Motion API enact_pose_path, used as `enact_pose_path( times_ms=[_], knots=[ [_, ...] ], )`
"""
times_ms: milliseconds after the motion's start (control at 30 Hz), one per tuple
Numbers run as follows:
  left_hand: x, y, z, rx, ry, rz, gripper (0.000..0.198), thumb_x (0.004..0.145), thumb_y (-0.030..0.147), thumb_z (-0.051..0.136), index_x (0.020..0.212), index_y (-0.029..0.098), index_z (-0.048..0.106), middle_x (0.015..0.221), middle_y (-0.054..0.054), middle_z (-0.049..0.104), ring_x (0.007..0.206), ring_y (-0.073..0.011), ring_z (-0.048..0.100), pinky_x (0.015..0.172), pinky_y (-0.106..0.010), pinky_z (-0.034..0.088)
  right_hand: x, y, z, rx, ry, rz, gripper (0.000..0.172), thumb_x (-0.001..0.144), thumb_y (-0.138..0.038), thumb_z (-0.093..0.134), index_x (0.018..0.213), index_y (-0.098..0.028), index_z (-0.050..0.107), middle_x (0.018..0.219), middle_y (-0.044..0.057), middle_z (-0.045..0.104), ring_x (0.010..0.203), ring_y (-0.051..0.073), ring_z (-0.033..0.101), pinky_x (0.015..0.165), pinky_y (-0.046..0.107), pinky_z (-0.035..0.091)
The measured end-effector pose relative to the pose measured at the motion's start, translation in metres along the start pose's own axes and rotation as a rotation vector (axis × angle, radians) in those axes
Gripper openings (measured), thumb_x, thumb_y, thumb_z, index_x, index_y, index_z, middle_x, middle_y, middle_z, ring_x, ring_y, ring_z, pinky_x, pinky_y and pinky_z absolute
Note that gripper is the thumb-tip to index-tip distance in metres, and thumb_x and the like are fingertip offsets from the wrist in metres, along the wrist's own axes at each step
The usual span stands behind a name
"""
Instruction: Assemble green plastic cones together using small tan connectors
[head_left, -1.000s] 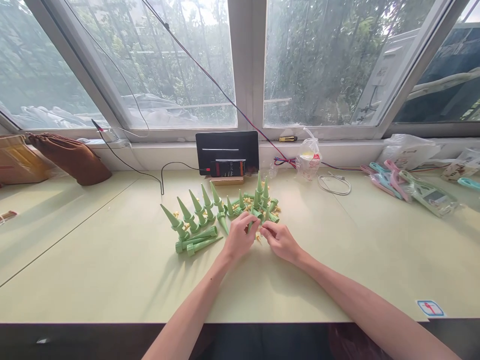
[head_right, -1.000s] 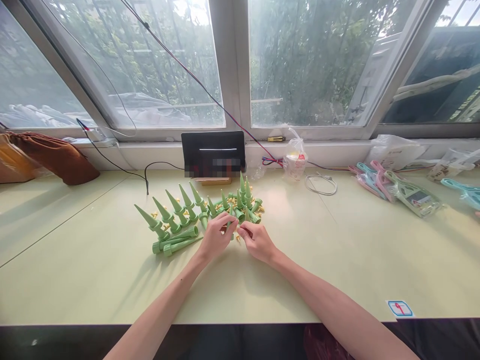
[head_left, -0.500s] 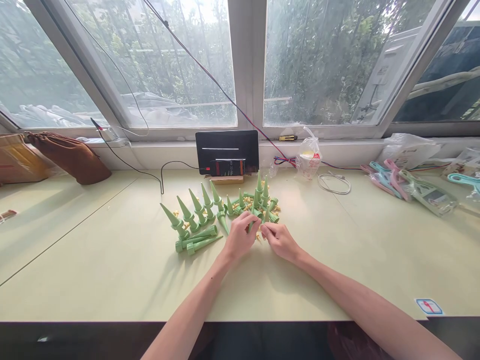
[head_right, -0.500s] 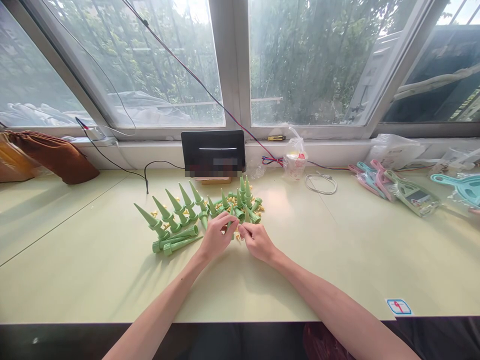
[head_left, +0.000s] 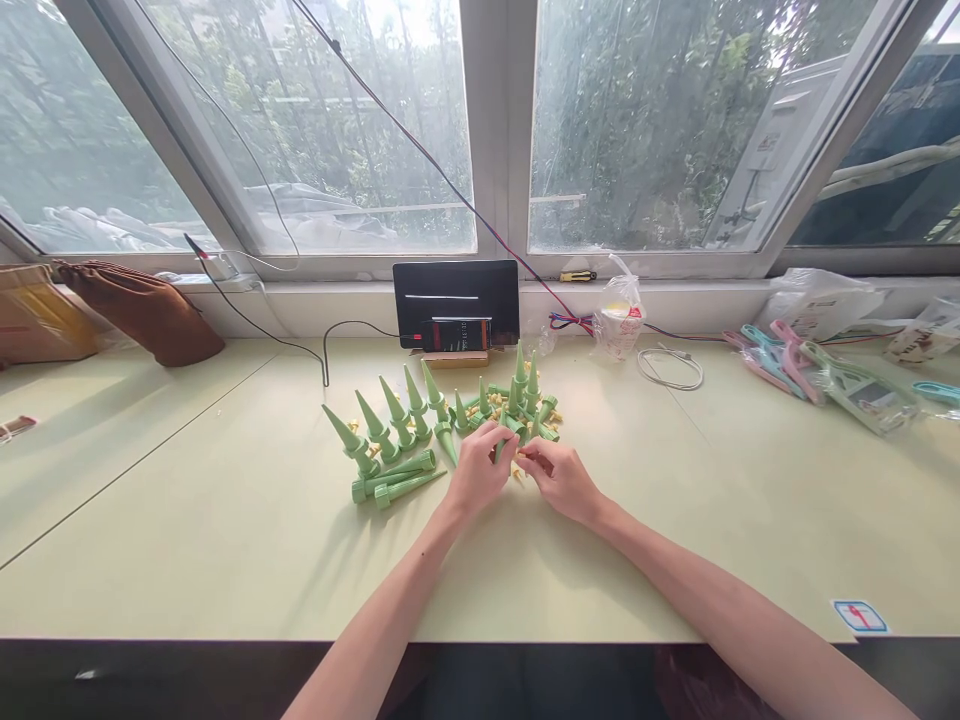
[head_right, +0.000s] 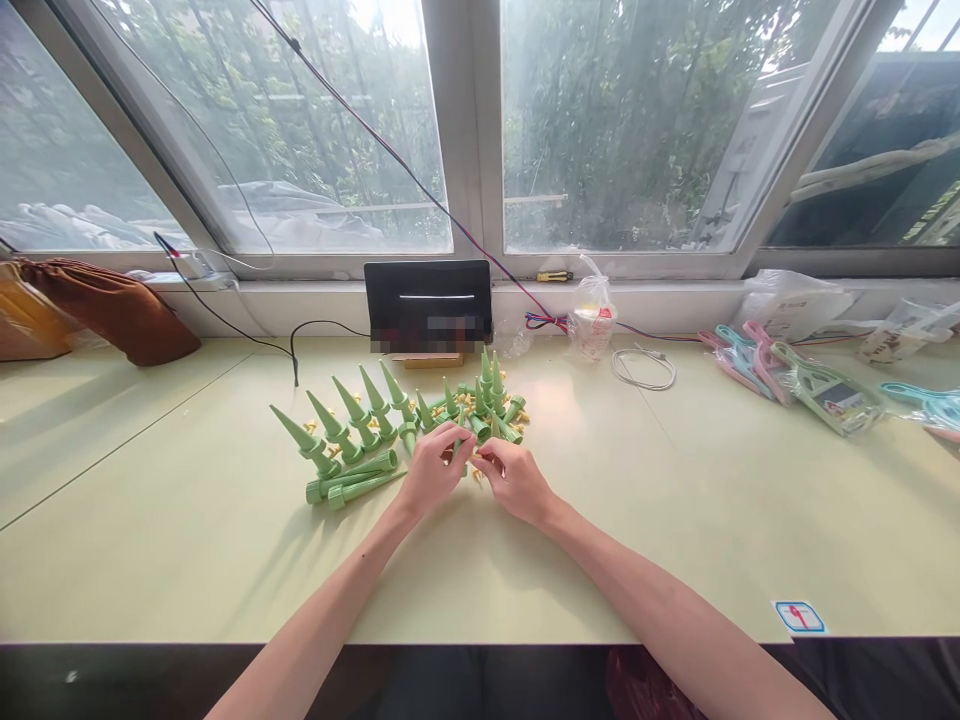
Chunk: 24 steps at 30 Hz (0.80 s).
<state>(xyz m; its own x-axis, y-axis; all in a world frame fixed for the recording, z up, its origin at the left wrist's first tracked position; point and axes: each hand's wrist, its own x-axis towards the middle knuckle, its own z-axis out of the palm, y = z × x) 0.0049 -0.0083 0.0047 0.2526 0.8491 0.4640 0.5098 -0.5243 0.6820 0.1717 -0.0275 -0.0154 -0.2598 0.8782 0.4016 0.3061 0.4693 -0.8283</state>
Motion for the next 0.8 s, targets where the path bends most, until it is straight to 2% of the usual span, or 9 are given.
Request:
enact_pose_path(
  times_ms=[233, 800],
  knots=[
    [-0.0029, -0.0019, 0.0004, 0.020, -0.015, 0.025, 0.021, 0.094, 0.023, 0.051, 0.078, 0.020, 0.064, 0.077, -0.002, 0.059, 0.065, -0.0122, 0.050, 0.057, -0.024, 0.038, -0.0009, -0.0013, -0.0003, -0.022, -0.001, -0.024, 0.024, 0.093, -0.037, 0.052, 0.075, -0.021, 0.049, 0.063, -0.002, 0.053, 0.054, 0.012, 0.036, 0.053, 0.027, 0.032],
    [-0.0046, 0.0002, 0.0019, 0.036, -0.011, 0.057, 0.023, 0.094, 0.023, 0.050, 0.078, 0.020, 0.065, 0.075, -0.001, 0.057, 0.061, -0.0112, 0.047, 0.055, -0.024, 0.037, -0.0015, -0.0051, -0.0024, 0.000, -0.035, 0.029, 0.025, 0.090, -0.037, 0.053, 0.071, -0.021, 0.049, 0.061, -0.001, 0.053, 0.051, 0.012, 0.038, 0.049, 0.027, 0.032]
  ],
)
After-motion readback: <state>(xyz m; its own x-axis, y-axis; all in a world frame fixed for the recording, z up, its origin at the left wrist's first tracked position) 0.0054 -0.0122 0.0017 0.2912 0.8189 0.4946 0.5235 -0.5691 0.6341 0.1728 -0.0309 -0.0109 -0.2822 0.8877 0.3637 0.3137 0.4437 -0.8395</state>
